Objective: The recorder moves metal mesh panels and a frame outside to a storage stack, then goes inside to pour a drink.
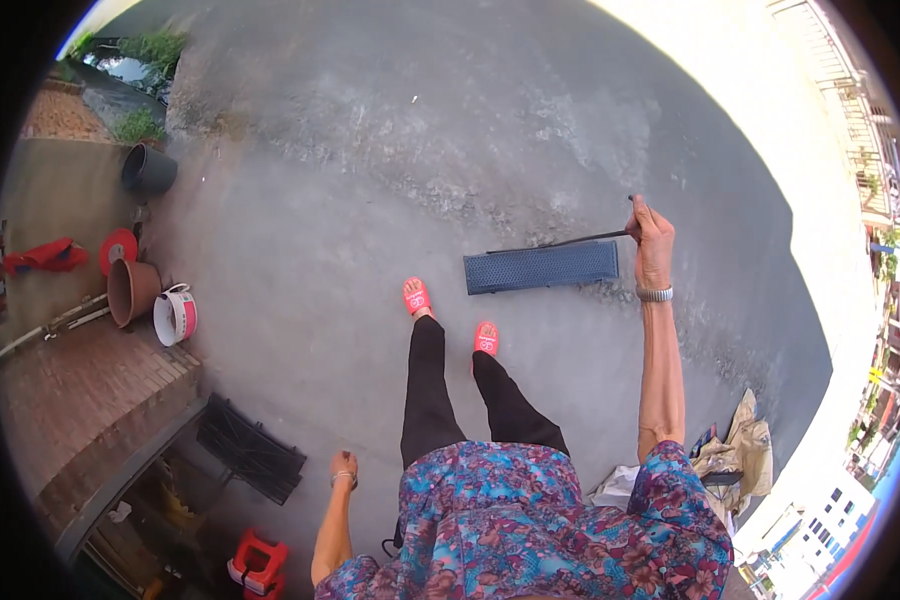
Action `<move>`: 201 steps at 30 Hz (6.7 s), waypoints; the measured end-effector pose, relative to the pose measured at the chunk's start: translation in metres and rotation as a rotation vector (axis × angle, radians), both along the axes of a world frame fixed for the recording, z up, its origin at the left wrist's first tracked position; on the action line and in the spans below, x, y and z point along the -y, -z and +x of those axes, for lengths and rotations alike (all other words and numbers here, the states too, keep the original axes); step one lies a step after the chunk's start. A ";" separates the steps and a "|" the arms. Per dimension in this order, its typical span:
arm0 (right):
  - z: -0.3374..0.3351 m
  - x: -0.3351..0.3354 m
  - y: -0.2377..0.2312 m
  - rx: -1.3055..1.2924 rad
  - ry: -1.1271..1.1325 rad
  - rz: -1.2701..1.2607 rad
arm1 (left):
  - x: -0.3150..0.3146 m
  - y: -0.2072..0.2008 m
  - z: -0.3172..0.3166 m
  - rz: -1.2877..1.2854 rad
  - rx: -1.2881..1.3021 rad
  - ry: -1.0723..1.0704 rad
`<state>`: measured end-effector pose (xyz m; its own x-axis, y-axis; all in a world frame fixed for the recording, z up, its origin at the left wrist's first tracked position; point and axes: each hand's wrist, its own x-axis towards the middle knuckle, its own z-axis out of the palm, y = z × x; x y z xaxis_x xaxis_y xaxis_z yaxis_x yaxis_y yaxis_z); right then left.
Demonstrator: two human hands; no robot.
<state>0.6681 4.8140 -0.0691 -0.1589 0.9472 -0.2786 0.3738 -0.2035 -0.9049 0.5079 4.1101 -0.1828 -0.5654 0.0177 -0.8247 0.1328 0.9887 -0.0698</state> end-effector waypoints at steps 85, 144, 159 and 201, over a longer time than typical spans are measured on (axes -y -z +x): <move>-0.196 0.062 0.045 -0.067 -1.271 0.209 | -0.270 -0.068 -0.079 0.345 0.263 -1.196; -0.230 0.129 -0.264 -0.533 -0.981 0.098 | -0.292 -0.102 0.463 0.683 -0.279 -2.750; -0.255 0.476 -0.217 -0.470 -1.383 -0.307 | 0.100 -0.184 0.324 1.011 -0.998 -2.114; -0.158 1.357 -0.297 -0.414 -1.574 -0.173 | 0.918 -0.151 0.529 0.744 -0.722 -2.300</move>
